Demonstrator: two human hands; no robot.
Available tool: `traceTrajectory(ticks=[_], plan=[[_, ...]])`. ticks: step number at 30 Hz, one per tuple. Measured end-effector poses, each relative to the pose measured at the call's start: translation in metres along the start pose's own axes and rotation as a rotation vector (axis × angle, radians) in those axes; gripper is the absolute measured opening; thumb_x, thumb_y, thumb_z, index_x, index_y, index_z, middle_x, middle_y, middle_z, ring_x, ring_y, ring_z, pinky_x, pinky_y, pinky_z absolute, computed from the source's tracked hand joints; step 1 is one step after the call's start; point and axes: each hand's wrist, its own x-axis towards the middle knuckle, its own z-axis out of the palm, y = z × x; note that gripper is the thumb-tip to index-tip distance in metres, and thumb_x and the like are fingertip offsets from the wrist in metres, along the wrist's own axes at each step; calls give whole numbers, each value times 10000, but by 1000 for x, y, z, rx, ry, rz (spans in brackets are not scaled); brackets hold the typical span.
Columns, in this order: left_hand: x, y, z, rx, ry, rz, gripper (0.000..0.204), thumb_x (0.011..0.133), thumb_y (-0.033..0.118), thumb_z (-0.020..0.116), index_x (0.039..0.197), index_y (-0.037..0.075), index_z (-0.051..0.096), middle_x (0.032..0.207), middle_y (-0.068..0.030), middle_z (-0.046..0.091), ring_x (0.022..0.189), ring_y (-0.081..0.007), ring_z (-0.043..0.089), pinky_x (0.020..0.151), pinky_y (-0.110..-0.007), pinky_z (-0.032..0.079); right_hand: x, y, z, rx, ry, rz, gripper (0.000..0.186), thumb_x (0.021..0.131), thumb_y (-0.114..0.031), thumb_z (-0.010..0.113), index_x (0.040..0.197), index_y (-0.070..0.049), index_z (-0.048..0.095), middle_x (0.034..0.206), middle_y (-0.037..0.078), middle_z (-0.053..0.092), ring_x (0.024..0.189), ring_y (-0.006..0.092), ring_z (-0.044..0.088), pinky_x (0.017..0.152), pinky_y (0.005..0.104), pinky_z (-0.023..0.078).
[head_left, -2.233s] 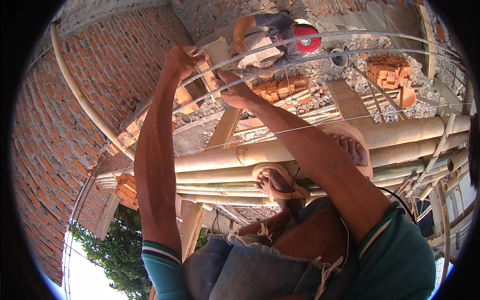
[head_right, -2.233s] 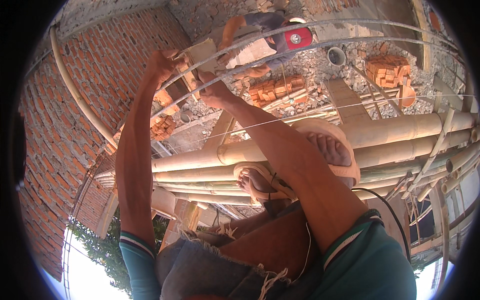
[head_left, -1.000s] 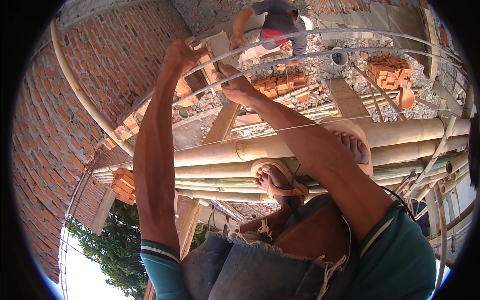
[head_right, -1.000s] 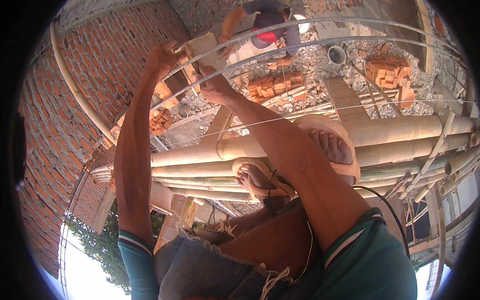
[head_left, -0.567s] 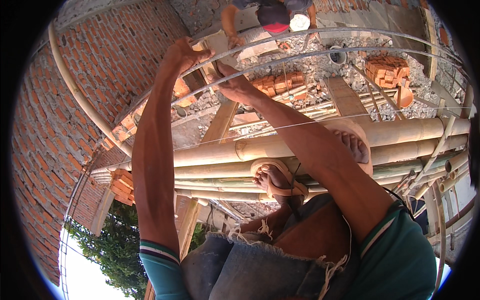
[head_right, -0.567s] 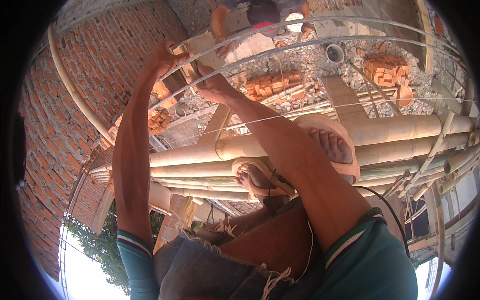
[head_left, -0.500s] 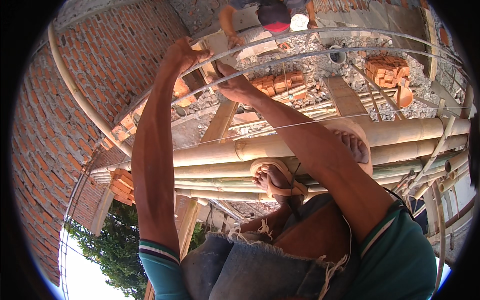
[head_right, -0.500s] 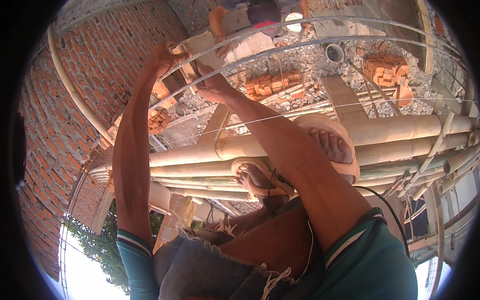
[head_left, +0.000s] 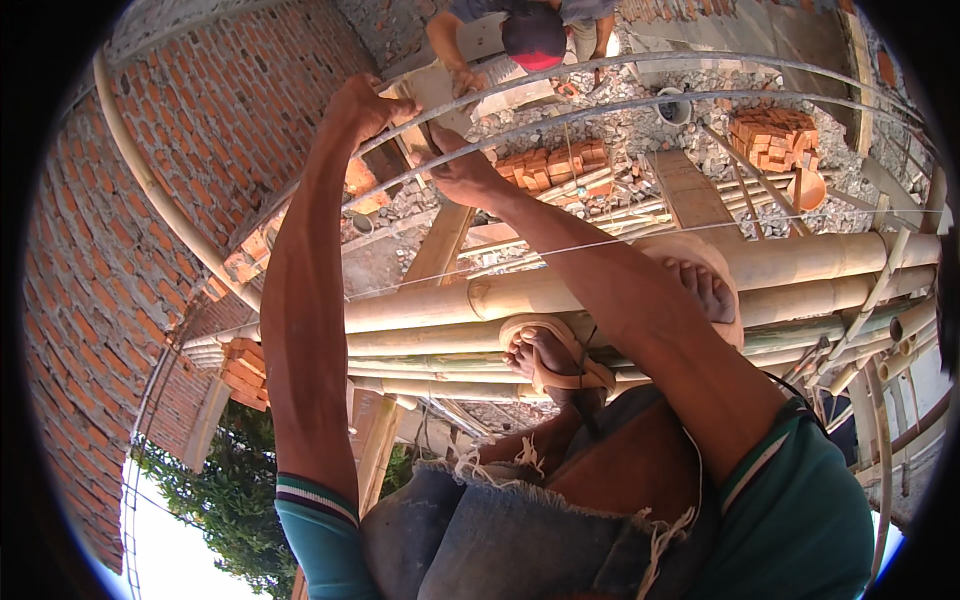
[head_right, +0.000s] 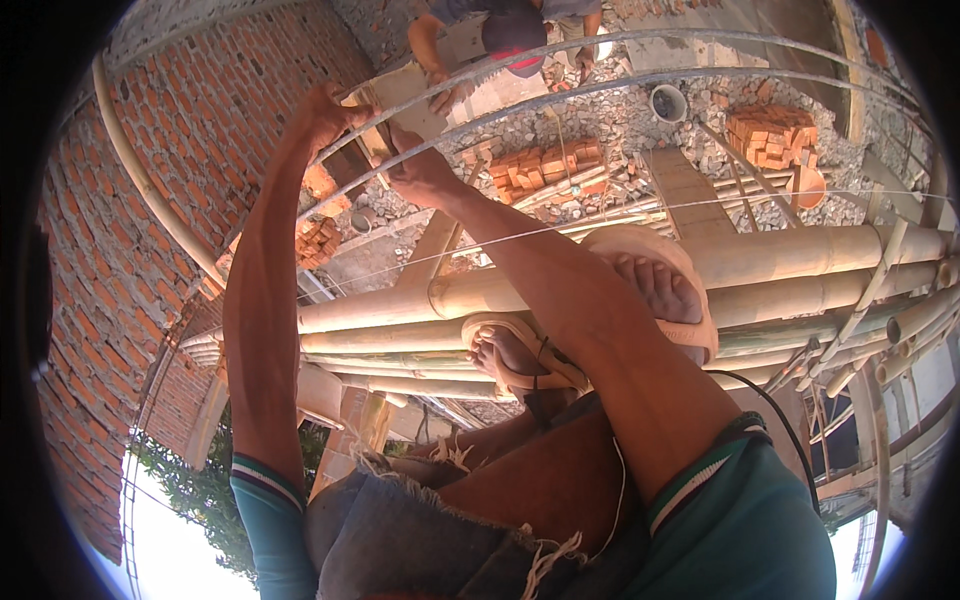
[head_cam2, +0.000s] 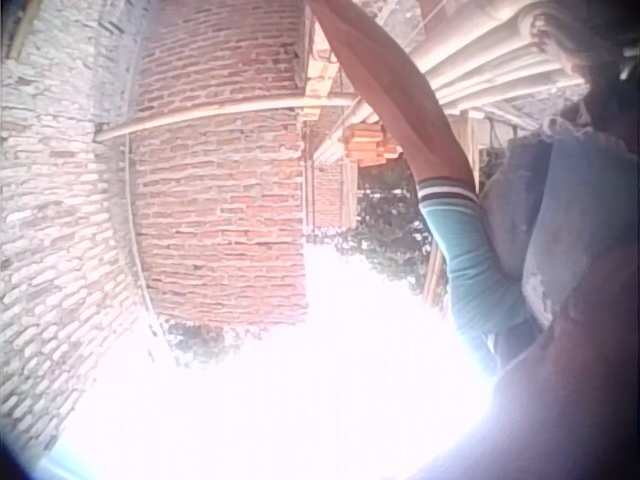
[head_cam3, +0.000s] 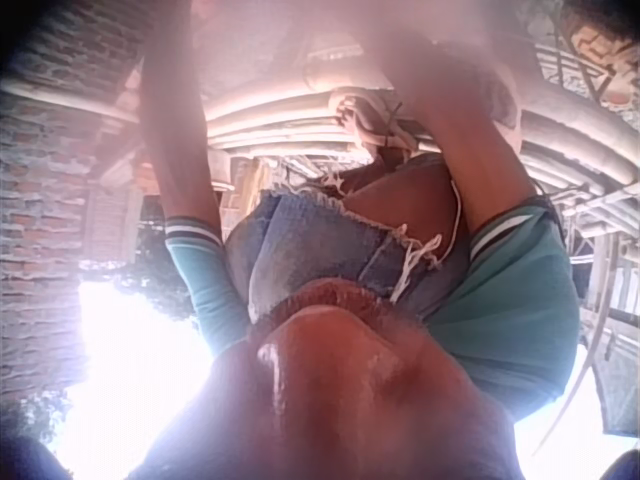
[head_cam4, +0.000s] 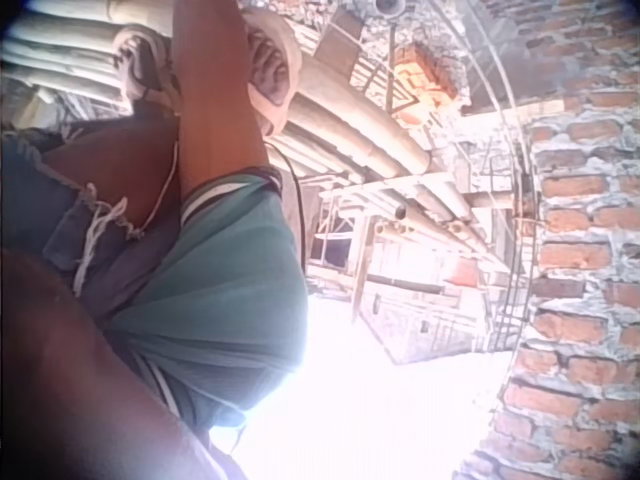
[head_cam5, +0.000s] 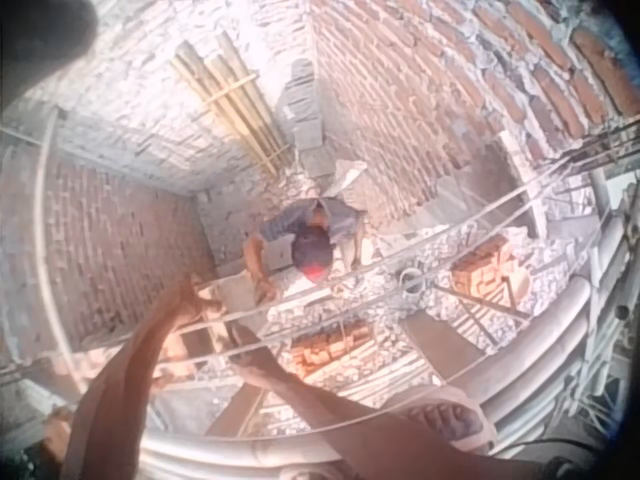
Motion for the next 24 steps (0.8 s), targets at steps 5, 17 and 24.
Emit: traceTrajectory(ticks=[5,17,24], plan=[[2,-2,3,49,61,6,777,656,389,915,1212,-82,646,1098,-251,713,1065,-340,690,900,-420,516,4,10,7,-28,12,26,637,1020,-278,559,1517,22,297,1379,291,528,1282,406,518,1062,438,397],[7,-4,4,91,41,1,789,659,407,907,1231,-67,643,1140,-257,699,1080,-357,684,905,-427,523,-4,43,16,178,216,200,552,1013,-262,560,1468,13,412,1320,240,595,1212,313,579,1018,415,440],[7,-6,7,106,98,28,773,660,408,897,1213,-73,651,1125,-265,702,1067,-364,691,898,-438,531,-2,106,-3,-636,-18,182,267,867,-124,576,1068,-17,717,1070,219,710,989,323,694,855,411,545]])
